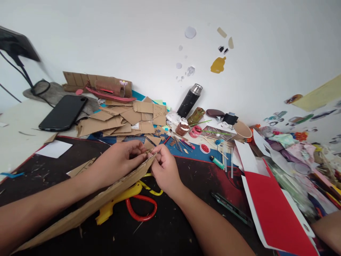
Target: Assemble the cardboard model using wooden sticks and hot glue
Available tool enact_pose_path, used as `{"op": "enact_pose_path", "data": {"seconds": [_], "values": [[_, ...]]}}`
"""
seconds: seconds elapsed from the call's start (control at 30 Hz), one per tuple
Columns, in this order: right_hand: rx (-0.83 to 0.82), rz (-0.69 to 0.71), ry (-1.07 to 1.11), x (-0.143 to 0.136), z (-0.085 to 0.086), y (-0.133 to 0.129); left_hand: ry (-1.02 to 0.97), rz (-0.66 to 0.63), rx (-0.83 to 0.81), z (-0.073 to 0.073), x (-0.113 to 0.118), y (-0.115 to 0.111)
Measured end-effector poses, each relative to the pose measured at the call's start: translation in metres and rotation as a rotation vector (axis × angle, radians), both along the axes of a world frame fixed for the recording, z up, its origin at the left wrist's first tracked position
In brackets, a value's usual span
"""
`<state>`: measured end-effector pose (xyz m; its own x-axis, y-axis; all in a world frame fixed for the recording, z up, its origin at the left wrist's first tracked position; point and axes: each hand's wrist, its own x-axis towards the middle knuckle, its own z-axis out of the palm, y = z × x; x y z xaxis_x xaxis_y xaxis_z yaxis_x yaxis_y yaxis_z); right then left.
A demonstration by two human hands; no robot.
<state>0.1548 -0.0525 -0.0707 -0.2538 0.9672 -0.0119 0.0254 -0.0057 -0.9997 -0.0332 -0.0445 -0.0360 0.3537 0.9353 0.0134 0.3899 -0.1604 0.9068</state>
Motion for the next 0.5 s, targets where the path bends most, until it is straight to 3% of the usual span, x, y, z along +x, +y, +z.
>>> {"op": "enact_pose_path", "data": {"seconds": [0.5], "values": [[-0.083, 0.052, 0.152, 0.0016, 0.0010, 0.0060, 0.033, -0.085, -0.069, 0.0008, -0.0069, 0.0073]]}}
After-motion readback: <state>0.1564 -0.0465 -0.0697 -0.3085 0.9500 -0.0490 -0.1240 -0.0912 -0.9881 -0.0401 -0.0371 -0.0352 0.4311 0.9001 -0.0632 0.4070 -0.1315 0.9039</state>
